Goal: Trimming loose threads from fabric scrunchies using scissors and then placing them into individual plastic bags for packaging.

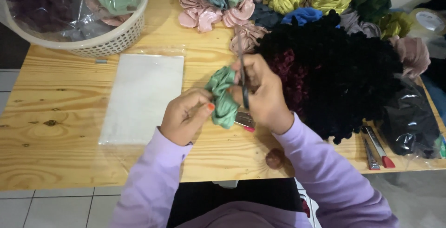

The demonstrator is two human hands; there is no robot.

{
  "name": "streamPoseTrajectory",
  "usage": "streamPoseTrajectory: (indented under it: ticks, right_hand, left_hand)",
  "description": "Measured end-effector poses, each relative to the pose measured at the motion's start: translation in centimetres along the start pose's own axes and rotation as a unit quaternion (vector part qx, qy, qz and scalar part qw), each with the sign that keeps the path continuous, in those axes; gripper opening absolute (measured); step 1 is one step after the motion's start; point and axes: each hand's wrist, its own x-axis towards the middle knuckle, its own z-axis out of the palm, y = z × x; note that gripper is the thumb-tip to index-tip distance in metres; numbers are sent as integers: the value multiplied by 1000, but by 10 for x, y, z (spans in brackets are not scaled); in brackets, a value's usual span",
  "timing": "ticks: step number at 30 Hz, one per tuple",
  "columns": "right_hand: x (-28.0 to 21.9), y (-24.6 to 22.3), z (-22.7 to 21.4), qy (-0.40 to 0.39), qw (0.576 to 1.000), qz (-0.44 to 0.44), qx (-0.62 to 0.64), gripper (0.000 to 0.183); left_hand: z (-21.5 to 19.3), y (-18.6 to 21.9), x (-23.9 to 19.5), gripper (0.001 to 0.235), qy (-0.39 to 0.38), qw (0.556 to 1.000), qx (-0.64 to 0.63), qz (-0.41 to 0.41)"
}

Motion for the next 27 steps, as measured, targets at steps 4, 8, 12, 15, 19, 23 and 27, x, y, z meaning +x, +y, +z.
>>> streamPoseTrajectory:
  ticks: [4, 8, 12, 15, 19, 23, 27]
  right_hand:
    - [-6, -6, 5, -50, 997, -24, -54, 44]
    - [-3, -3, 6, -56, 998, -19, -32, 42]
    - [-1, 10, -1, -37, 999, 10, 19, 43]
    - [0, 7, -4, -46, 999, 24, 0, 43]
    - [-2, -19, -2, -103, 994, 40, 2, 51]
    - [-2, -33, -1, -151, 986, 67, 20, 59]
    - [-2, -31, 3, -163, 982, 76, 58, 62]
  left_hand:
    - [4, -13, -4, 27, 71, 995, 62, -19]
    - [7, -14, -3, 25, 57, 996, 70, -14]
    - [8, -17, -7, 22, 86, 993, 50, -58]
    - [5, -16, -9, 23, 124, 987, 62, -83]
    - [-8, -10, -6, 31, 204, 963, 160, -72]
    - [-3, 5, 1, 40, 228, 960, 147, -71]
    - [3, 2, -2, 42, 158, 986, 15, -43]
